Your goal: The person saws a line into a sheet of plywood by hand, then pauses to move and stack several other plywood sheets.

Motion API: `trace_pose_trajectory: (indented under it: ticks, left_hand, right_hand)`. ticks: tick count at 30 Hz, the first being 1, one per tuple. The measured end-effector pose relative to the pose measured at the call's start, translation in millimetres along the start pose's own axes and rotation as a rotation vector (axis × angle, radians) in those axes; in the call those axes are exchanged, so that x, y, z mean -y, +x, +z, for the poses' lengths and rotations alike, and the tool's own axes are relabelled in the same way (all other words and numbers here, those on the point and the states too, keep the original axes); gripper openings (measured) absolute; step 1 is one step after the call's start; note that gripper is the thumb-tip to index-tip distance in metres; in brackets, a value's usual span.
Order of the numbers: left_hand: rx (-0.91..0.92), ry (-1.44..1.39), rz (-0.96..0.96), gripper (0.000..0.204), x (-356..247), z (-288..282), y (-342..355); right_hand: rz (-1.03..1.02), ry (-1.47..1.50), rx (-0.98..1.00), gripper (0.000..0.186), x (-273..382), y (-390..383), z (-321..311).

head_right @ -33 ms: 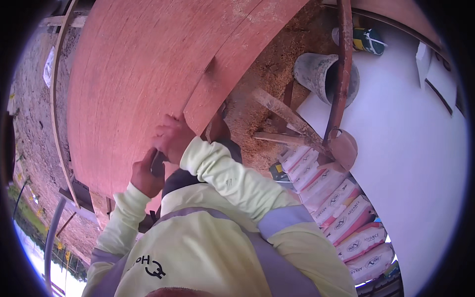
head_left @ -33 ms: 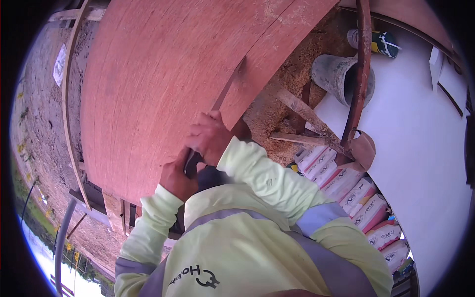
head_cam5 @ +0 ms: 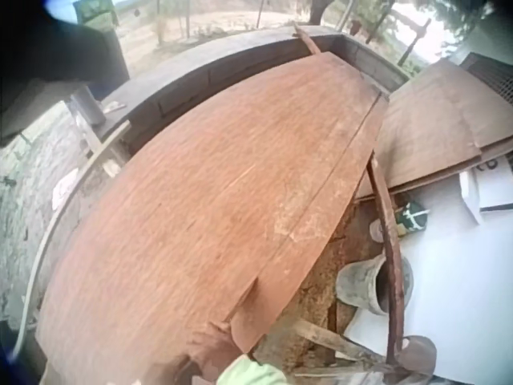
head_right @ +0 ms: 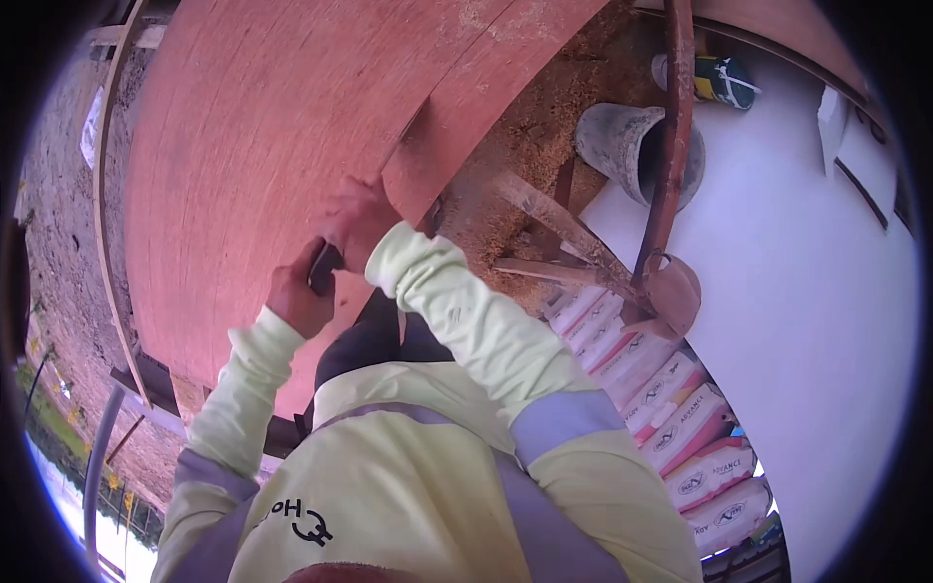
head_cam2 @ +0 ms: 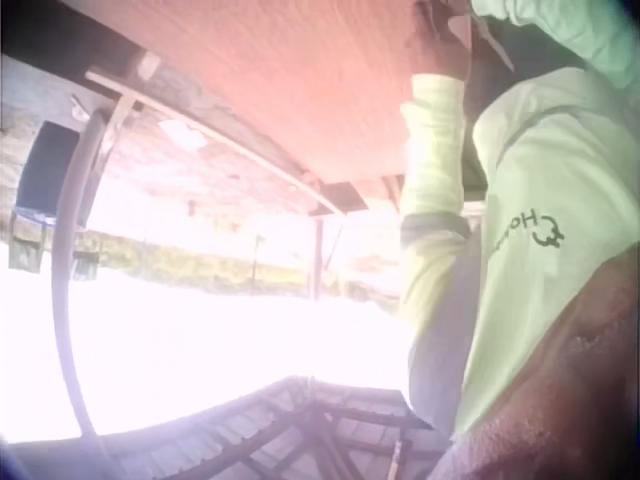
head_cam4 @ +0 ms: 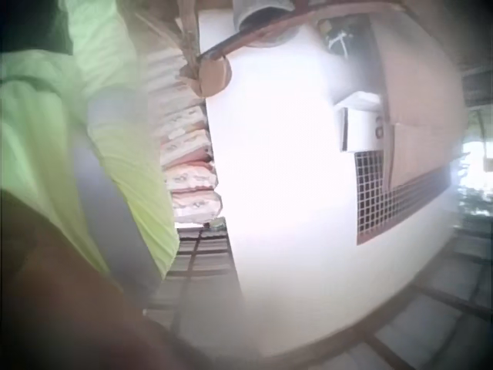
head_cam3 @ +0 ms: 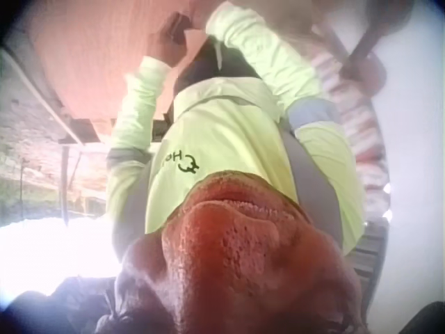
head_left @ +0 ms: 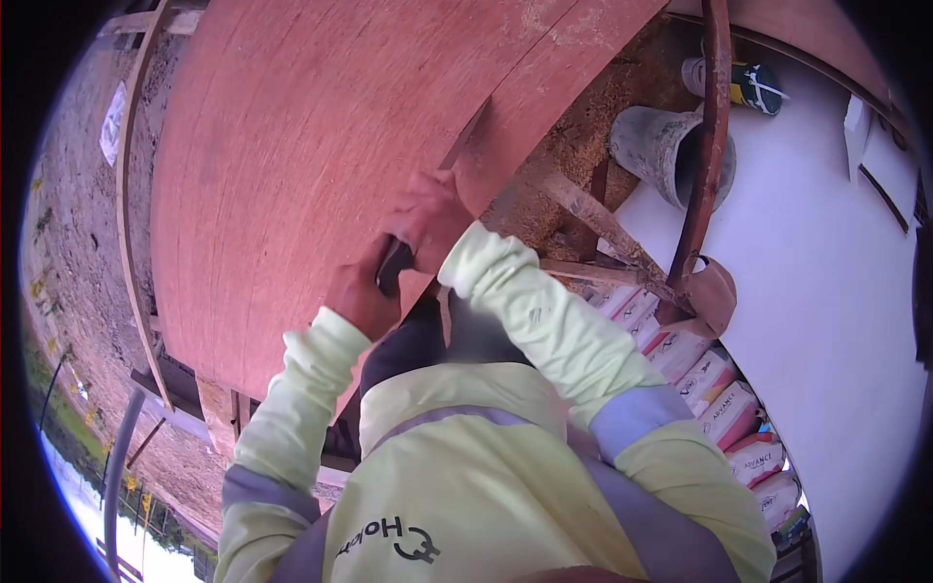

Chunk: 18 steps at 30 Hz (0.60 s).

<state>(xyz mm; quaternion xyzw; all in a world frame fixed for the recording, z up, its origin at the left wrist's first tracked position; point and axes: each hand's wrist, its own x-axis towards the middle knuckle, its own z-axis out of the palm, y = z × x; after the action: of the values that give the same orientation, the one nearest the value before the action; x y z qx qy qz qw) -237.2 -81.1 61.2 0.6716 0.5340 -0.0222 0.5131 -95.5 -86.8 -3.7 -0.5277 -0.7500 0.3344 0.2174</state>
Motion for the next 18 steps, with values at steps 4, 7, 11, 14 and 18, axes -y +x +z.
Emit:
trace_pose_trajectory:
  ticks: [4, 7, 11, 14, 18]
  left_hand:
    - [-0.028, -0.077, 0.072, 0.041, 57.4, 68.6, 93.7]
    - [-0.12, -0.055, 0.157, 0.045, 70.8, 55.3, 18.8]
    - [0.028, -0.039, -0.137, 0.052, 39.0, -16.4, -116.7]
    - [0.001, 0.039, -0.121, 0.059, 14.7, -18.8, -73.9]
    - [-0.107, -0.109, 0.136, 0.041, 29.5, 50.4, 89.4]
  right_hand:
    - [0.028, 0.011, 0.049, 0.031, -135.7, 3.0, 18.5]
    - [-0.111, 0.04, -0.187, 0.028, -75.5, -23.3, 35.1]
    - [-0.073, 0.064, -0.044, 0.015, 81.9, -40.2, 40.8]
    - [-0.051, 0.069, -0.026, 0.016, 61.7, -19.5, 25.1]
    - [0.013, -0.024, 0.039, 0.027, -100.2, 11.0, 1.0]
